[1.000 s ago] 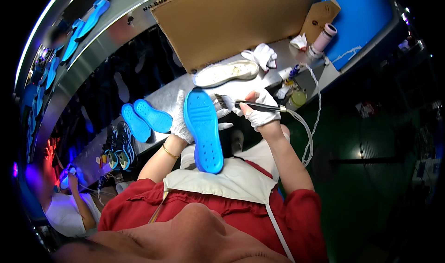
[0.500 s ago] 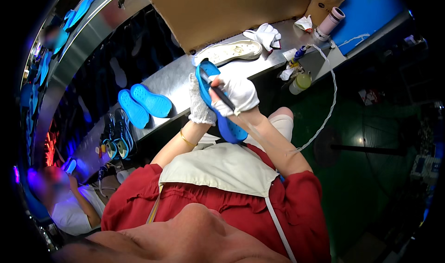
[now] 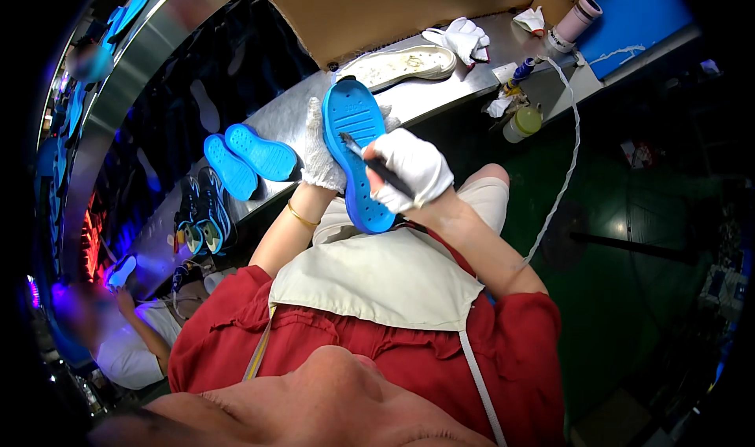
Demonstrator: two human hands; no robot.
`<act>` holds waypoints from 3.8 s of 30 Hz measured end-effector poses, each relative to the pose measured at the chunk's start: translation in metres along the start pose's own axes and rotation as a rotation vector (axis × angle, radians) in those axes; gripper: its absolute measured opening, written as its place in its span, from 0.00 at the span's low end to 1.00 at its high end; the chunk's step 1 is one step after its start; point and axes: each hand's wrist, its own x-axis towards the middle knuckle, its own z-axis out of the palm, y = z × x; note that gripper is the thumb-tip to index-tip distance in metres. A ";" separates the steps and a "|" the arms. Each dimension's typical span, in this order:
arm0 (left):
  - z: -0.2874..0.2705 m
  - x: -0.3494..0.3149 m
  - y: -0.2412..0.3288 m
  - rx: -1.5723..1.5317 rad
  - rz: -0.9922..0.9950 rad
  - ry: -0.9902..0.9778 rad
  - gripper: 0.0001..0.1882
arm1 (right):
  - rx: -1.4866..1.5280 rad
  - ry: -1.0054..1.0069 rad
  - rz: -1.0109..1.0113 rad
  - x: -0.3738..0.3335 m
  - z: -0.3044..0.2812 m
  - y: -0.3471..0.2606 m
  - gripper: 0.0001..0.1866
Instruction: The person applies adhesive to the edges and surfaces of blue insoles using a brush attached to a dispenser, then places the insoles on a conveyor belt.
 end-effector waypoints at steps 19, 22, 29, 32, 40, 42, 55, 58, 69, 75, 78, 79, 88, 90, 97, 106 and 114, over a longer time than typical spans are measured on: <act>0.020 0.000 -0.015 0.138 -0.039 -0.112 0.59 | 0.493 0.152 0.461 -0.011 -0.015 -0.007 0.07; 0.012 0.016 -0.008 -0.073 -0.011 -0.130 0.58 | 0.283 0.083 0.190 -0.004 -0.007 -0.014 0.07; -0.004 0.040 0.004 -0.252 0.111 -0.318 0.45 | 0.473 0.162 0.371 0.010 -0.013 -0.012 0.09; -0.005 0.046 0.005 -0.411 0.071 -0.499 0.46 | 0.247 0.099 -0.079 0.014 0.004 -0.011 0.10; -0.017 0.045 0.010 -0.129 0.055 -0.423 0.48 | 0.588 0.284 0.384 0.035 -0.002 -0.016 0.09; -0.013 0.045 0.011 -0.257 0.013 -0.509 0.47 | 0.480 0.233 0.128 0.034 0.006 -0.012 0.10; 0.018 0.042 0.049 0.088 0.188 -0.489 0.66 | 1.093 0.033 0.654 0.006 -0.005 -0.004 0.07; 0.030 0.034 0.051 0.212 0.137 -0.476 0.66 | 1.237 0.143 0.634 0.011 -0.015 0.000 0.05; 0.032 0.044 0.064 0.720 -0.085 -0.387 0.52 | 0.643 -0.231 0.574 0.013 -0.027 0.019 0.08; 0.053 0.051 0.061 0.870 -0.207 -0.150 0.44 | 0.525 -0.099 0.385 0.018 -0.024 0.021 0.06; 0.051 0.058 0.062 0.996 -0.258 -0.033 0.36 | 0.236 -0.186 0.213 0.020 -0.025 0.018 0.07; 0.048 0.060 0.062 1.040 -0.249 -0.047 0.36 | 0.288 -0.234 0.257 0.022 -0.030 0.018 0.07; 0.063 0.056 0.056 1.154 -0.155 -0.062 0.32 | 0.359 -0.279 0.368 0.027 -0.043 0.025 0.07; 0.059 0.055 0.054 1.149 -0.124 -0.137 0.33 | 0.475 -0.310 0.558 0.033 -0.055 0.023 0.07; 0.057 0.049 0.063 0.959 -0.205 -0.024 0.33 | 0.424 -0.247 0.453 0.030 -0.060 0.031 0.06; 0.007 0.035 0.095 0.208 -0.167 -0.164 0.49 | 0.687 0.130 0.436 0.018 -0.061 0.030 0.08; 0.011 -0.008 0.001 0.114 -0.136 -0.177 0.35 | 0.170 0.246 0.249 0.007 -0.037 0.041 0.10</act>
